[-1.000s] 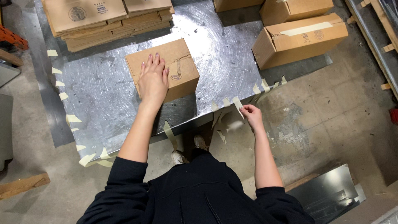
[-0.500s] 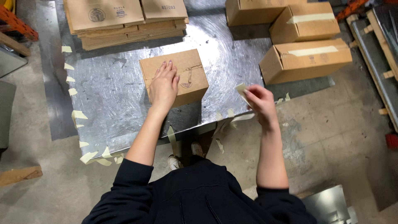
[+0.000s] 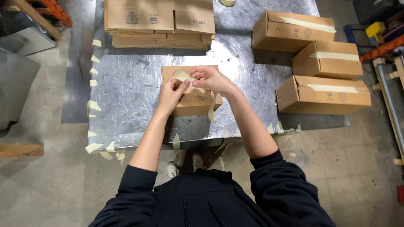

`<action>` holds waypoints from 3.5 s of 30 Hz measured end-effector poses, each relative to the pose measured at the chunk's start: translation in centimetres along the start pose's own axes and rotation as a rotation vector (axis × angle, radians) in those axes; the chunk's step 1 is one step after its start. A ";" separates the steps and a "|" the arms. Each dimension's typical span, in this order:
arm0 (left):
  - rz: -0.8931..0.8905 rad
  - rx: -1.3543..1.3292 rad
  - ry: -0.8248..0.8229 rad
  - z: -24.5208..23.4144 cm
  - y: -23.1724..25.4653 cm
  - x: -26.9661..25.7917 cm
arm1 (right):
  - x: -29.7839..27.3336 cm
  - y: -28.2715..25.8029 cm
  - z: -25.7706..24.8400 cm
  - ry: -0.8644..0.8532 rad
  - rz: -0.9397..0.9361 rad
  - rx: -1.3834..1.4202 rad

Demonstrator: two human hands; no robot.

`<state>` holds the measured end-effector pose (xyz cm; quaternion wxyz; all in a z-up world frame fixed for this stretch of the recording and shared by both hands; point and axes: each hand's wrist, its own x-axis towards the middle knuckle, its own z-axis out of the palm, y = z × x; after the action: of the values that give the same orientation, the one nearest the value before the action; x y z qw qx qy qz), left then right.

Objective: The person folds and tapes several cardboard boxes by hand on a metal table, placing each completed box to the side.

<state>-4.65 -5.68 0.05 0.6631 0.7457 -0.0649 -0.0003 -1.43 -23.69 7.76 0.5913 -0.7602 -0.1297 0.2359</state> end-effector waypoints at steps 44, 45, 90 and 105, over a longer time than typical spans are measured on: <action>-0.314 0.704 0.549 0.0 0.9 -0.8 | 1.4 1.6 -3.1 0.214 0.163 -0.845; -0.316 0.707 0.548 -0.4 0.4 -0.7 | 1.4 1.4 -2.4 0.213 0.164 -0.842; -0.360 -0.577 0.203 -0.5 6.1 -2.3 | 0.2 11.2 -0.3 0.333 0.141 0.748; -0.326 0.033 0.281 1.7 0.4 -4.5 | -8.3 9.8 1.0 0.611 0.001 0.071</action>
<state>-9.31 -6.94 -0.15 0.6443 0.7499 0.1498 -0.0024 -9.83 -29.38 -0.18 0.6289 -0.7750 0.0630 0.0010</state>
